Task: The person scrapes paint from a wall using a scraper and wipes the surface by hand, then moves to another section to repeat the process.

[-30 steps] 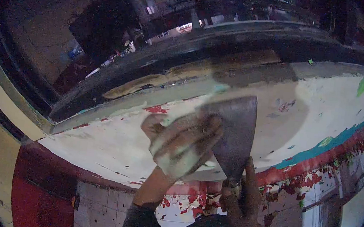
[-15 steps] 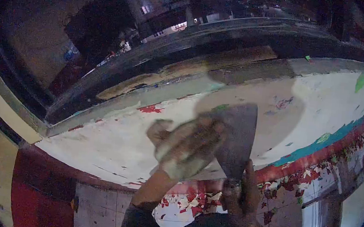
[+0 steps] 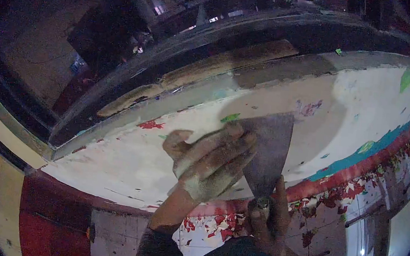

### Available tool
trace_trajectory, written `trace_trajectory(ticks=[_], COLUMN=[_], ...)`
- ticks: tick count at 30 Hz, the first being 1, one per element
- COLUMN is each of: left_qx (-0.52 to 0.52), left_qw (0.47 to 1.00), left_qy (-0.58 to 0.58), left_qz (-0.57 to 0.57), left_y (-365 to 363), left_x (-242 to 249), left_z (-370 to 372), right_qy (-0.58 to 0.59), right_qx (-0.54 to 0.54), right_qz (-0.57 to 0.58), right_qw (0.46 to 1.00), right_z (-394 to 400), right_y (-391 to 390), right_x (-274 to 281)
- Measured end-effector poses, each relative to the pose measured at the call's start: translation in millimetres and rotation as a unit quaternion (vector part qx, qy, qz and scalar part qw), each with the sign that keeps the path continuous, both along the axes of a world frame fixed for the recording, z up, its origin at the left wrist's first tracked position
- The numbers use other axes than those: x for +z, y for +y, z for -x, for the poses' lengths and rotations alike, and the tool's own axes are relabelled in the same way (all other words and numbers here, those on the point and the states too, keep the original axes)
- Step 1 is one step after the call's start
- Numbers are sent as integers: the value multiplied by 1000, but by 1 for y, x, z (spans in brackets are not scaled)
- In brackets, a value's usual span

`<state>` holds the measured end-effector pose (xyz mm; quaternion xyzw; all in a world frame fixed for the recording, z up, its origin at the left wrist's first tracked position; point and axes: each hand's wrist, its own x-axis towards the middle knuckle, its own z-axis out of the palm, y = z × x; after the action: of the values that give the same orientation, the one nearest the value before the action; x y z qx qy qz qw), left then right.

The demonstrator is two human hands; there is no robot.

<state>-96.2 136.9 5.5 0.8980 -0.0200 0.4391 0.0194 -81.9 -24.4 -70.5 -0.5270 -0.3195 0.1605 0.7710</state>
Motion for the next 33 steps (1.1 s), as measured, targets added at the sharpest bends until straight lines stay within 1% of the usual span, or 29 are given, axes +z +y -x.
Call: trace_trajectory(ticks=[1,3,4,6,7,9,10,12,14,15,16,17,18,20,21,24,25,27,28,29,30,31,32,33], left_qx=[-6,-9,-2,17,26,14,8,-3,-18,-6,6,44,38,27,-8,-59,-38,-2,17,10,9,9,18,28], left_qw=[996,996,1000,997,997,995,994,996,998,999,999,995,994,993,992,990,990,999,999,997,993,989,991,994], left_qy=[8,-4,-20,-36,-37,-48,-53,-34,-44,-28,-12,33,36,41,11,-68,-73,-46,-34,-67,-86,-106,-100,-90], left_qz=[84,86,9,-61,-58,-85,-98,-86,-36,-44,-53,-86,-94,-109,-125,-105,-111,-28,13,-48,-77,-104,-83,-59], left_y=[-5,-5,-4,-4,-4,-3,-3,-4,-4,-3,-2,0,11,30,23,4,4,-7,-13,-14,-13,-12,-10,-9], left_x=[-5,-2,8,6,1,5,8,14,-2,-3,-4,-3,-9,-20,-27,-6,-6,3,8,8,6,3,3,1], left_z=[0,-2,-3,-1,-1,-1,-2,-3,-1,-3,-5,-5,-3,1,2,-12,-13,-10,-8,-6,-6,-6,-7,-9], right_qy=[12,38,21,-18,-13,-7,-34,-80,-26,-2,-21,-35,-45,-50,-60,-25,-19,-10,12,32,50,-21,-86,-96], right_qx=[-1,-6,-12,-19,-17,-16,-27,-41,-16,-7,-21,-33,-42,-28,-24,-26,-27,-20,-8,1,10,-23,-56,-55], right_qz=[8,25,22,16,13,5,21,62,44,31,35,43,54,47,38,94,93,95,111,123,135,111,89,89], right_qw=[1000,999,999,1000,1000,1000,999,994,999,999,999,998,997,997,997,995,995,995,994,992,989,993,991,990], right_z=[0,1,1,-4,-3,0,-5,-14,-5,-3,-7,-11,-12,-8,-10,-10,-10,-14,-11,-8,-9,-15,-20,-20], right_y=[-1,-5,-4,-1,-2,-3,-3,-5,-9,-9,-6,-2,-2,-5,-4,-10,-10,-9,-14,-21,-24,-20,-14,-15], right_x=[4,12,9,0,-2,-6,-4,1,2,3,5,6,5,7,11,5,7,17,22,27,30,25,13,11])
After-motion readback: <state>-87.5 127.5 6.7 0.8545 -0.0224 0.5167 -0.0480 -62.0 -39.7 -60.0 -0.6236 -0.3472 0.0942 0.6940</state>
